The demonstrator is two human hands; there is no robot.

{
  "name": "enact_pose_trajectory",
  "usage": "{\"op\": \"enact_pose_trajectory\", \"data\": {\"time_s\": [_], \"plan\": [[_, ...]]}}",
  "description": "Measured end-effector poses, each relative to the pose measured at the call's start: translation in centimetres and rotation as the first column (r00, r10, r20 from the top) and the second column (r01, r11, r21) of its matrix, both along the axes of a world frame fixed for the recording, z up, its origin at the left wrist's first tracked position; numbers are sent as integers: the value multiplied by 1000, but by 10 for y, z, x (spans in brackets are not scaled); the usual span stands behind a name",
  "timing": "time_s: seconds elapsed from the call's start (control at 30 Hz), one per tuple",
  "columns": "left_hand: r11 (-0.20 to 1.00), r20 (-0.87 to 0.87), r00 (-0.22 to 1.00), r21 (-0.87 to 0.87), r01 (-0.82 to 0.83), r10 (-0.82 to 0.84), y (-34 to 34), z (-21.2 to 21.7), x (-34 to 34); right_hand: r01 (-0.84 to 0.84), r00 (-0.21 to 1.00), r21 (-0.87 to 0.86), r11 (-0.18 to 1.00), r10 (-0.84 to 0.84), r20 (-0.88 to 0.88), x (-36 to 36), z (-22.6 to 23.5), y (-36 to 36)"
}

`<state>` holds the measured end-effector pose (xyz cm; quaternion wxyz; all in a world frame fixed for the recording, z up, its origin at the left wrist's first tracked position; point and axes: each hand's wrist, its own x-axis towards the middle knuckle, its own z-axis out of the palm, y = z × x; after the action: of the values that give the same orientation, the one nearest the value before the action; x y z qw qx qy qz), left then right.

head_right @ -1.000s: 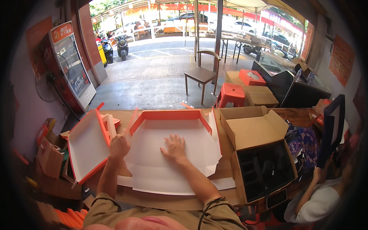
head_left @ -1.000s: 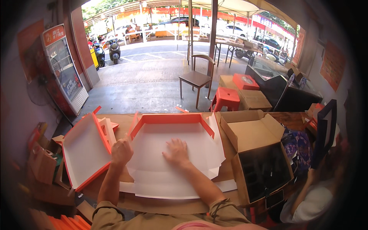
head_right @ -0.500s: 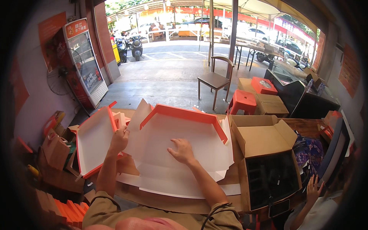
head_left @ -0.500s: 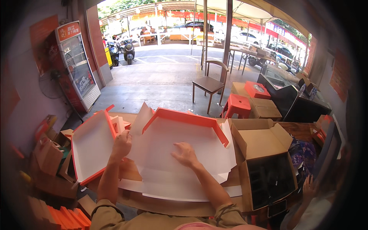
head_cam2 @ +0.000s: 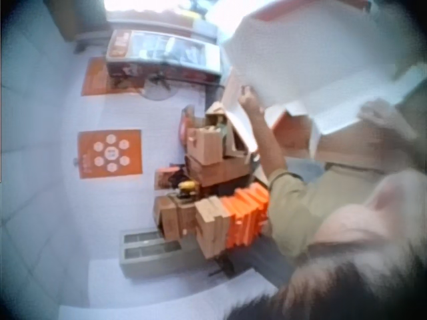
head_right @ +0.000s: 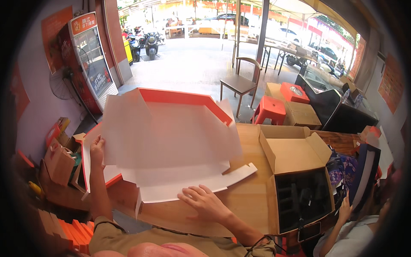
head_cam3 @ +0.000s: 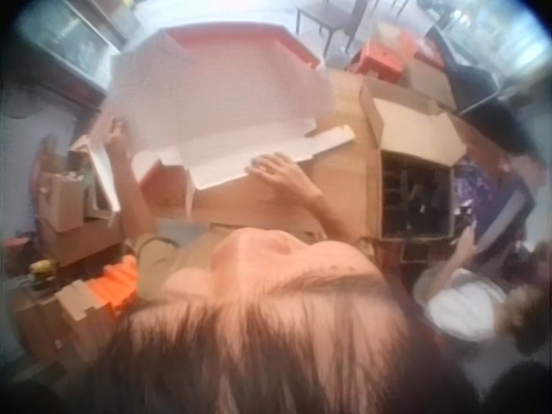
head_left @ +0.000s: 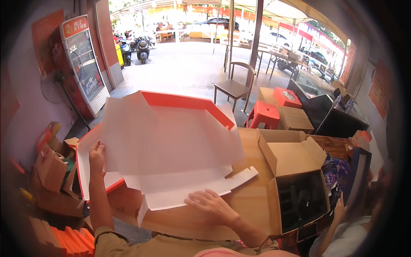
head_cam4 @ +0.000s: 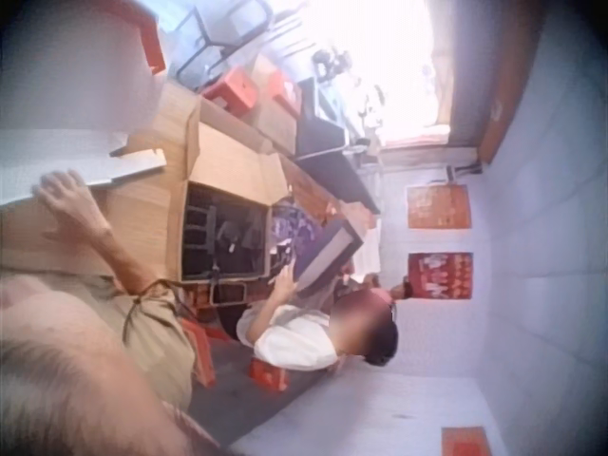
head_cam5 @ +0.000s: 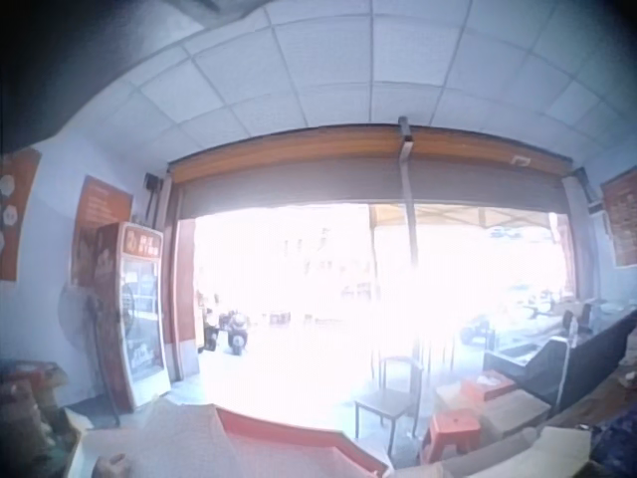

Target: The person assembles cardboard boxes by folding the sides of box bases and cardboard inserts by hand on a wooden table.

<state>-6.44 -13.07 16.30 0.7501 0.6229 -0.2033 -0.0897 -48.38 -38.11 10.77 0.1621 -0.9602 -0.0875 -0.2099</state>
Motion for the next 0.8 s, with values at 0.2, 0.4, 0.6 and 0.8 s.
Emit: {"op": "enact_pose_trajectory", "data": {"time_s": [0.2,0.4,0.6,0.8], "plan": [[986,15,989,-81,-148,150,1,-45,-25,209,960,-99,973,-184,213,29,-63,-27],[984,145,988,158,-83,60,1,-77,-74,498,796,-122,859,-397,457,39,-5,-86],[940,603,782,335,-69,-158,-25,-87,-153,667,661,18,745,-602,448,30,32,-154],[728,664,316,665,166,-678,-54,-90,-233,734,587,161,660,-735,340,-14,59,-201]]}}
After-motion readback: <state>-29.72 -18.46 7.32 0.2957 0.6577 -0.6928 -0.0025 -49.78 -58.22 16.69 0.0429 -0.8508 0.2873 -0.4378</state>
